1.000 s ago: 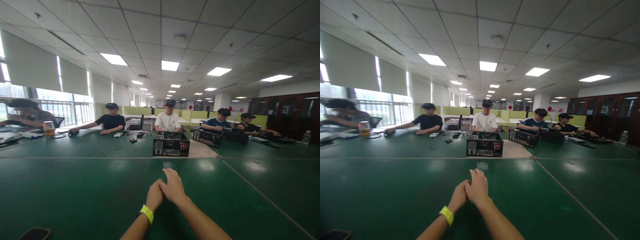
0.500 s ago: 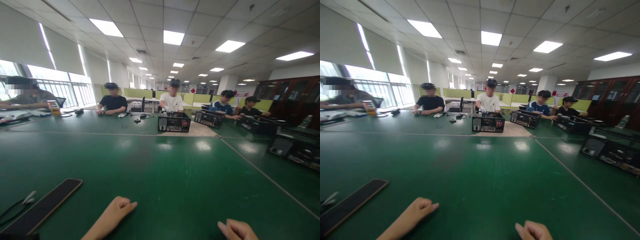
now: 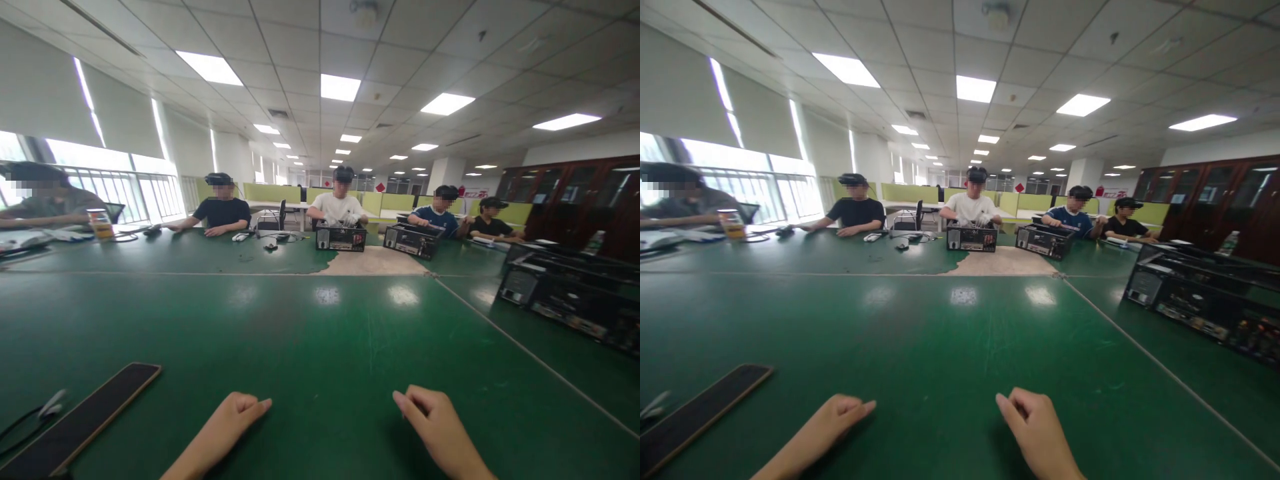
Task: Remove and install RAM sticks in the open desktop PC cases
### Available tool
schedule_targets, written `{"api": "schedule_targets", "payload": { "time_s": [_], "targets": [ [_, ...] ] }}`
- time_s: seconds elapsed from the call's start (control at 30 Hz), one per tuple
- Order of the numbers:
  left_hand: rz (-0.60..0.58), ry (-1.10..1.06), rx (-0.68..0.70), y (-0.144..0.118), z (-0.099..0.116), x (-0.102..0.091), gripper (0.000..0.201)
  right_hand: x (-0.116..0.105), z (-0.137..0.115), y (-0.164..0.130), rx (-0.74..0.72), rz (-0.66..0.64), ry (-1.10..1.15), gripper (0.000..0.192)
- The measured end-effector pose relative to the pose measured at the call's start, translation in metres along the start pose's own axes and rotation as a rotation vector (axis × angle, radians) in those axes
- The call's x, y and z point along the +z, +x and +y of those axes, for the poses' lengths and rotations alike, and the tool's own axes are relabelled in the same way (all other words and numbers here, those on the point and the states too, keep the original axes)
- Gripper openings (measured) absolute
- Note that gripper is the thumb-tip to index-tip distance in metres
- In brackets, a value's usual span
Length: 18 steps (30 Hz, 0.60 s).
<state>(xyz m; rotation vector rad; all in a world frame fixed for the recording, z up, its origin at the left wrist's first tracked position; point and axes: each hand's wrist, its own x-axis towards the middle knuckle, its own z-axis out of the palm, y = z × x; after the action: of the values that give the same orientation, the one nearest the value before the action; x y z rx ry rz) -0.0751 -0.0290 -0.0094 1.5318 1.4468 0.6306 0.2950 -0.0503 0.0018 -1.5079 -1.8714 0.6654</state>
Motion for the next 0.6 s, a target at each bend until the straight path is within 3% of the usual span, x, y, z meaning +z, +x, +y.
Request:
{"api": "schedule_targets", "payload": {
  "time_s": [0.17, 0.27, 0.37, 0.5, 0.6],
  "targets": [
    [-0.04, -0.014, -0.034, 0.0, 0.002, -0.003, 0.064, 0.005, 0.027, -0.001, 0.065, -0.046, -0.066, 0.051],
    [-0.041, 0.006, -0.027, 0.0, -0.002, -0.005, 0.063, -0.002, 0.032, -0.008, 0.08, 0.015, -0.011, 0.051],
    [-0.024, 0.061, 0.072, -0.006, 0.002, -0.004, 0.058, -0.007, 0.031, -0.01, 0.068, 0.091, 0.034, 0.049],
    [-0.036, 0.189, 0.173, -0.025, 0.037, 0.009, 0.041, -0.011, 0.027, -0.012, 0.061, 0.186, 0.082, 0.044],
    [-0.033, 0.331, 0.188, -0.046, 0.068, 0.036, 0.031, -0.015, 0.024, -0.013, 0.041, 0.242, 0.097, 0.042]
  ]
}}
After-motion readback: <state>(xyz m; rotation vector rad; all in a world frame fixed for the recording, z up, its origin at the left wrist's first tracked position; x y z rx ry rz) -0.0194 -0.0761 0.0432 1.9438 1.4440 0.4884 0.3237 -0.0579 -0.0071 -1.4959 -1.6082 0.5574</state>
